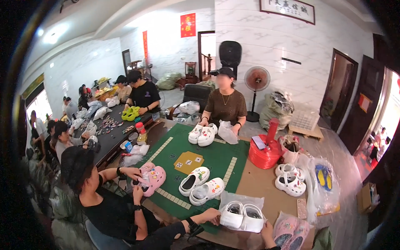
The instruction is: Packing finished shoes into plastic bags and placing them into a large sack.
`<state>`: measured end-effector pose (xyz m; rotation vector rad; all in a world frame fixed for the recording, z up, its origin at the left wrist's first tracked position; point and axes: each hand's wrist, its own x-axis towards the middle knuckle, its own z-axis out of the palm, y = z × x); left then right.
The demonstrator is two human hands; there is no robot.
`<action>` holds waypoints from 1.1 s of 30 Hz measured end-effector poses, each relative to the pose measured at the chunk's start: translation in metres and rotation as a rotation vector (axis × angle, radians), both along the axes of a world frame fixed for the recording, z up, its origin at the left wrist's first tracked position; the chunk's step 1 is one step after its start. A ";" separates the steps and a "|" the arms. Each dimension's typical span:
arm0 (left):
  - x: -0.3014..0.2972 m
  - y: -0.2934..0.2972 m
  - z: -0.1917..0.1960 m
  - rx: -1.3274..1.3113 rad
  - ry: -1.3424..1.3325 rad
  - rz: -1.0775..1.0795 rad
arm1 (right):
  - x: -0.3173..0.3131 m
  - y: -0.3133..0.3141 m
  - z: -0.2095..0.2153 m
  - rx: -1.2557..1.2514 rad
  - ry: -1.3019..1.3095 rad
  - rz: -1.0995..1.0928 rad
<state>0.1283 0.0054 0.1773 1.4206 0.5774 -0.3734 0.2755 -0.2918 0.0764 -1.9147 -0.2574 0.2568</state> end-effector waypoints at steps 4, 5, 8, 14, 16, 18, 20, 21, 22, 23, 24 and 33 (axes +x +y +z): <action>-0.007 0.000 0.001 -0.274 0.007 0.099 | 0.002 0.013 0.044 0.099 0.227 -0.041; -0.007 0.000 -0.006 -0.271 0.023 0.104 | -0.002 0.018 0.061 0.096 0.226 -0.029; -0.009 -0.003 0.004 -0.243 0.083 0.149 | -0.005 0.029 0.083 0.109 0.229 -0.049; -0.020 -0.005 -0.001 -0.376 0.108 0.213 | -0.006 0.035 0.106 0.114 0.269 -0.051; -0.023 -0.005 -0.006 -0.484 0.065 0.239 | -0.007 0.035 0.112 0.030 0.167 -0.046; -0.019 0.000 -0.020 -0.601 0.036 0.244 | 0.006 0.035 0.104 -0.030 0.080 -0.027; -0.020 0.011 -0.050 -0.949 -0.070 0.224 | 0.002 0.041 0.125 0.024 0.141 0.033; -0.020 0.007 -0.044 -0.850 -0.106 0.271 | 0.013 0.036 0.114 0.083 0.143 0.053; -0.021 0.011 -0.033 -0.749 -0.142 0.333 | 0.002 0.050 0.145 0.059 0.179 0.062; -0.017 0.004 0.001 -0.480 -0.040 0.284 | 0.003 0.052 0.150 0.077 0.162 0.042; -0.013 -0.002 0.032 -0.210 0.044 0.219 | 0.006 0.053 0.149 0.042 0.079 0.027; -0.010 0.013 0.057 -0.405 0.174 -0.057 | 0.009 0.057 0.166 -0.092 0.073 -0.034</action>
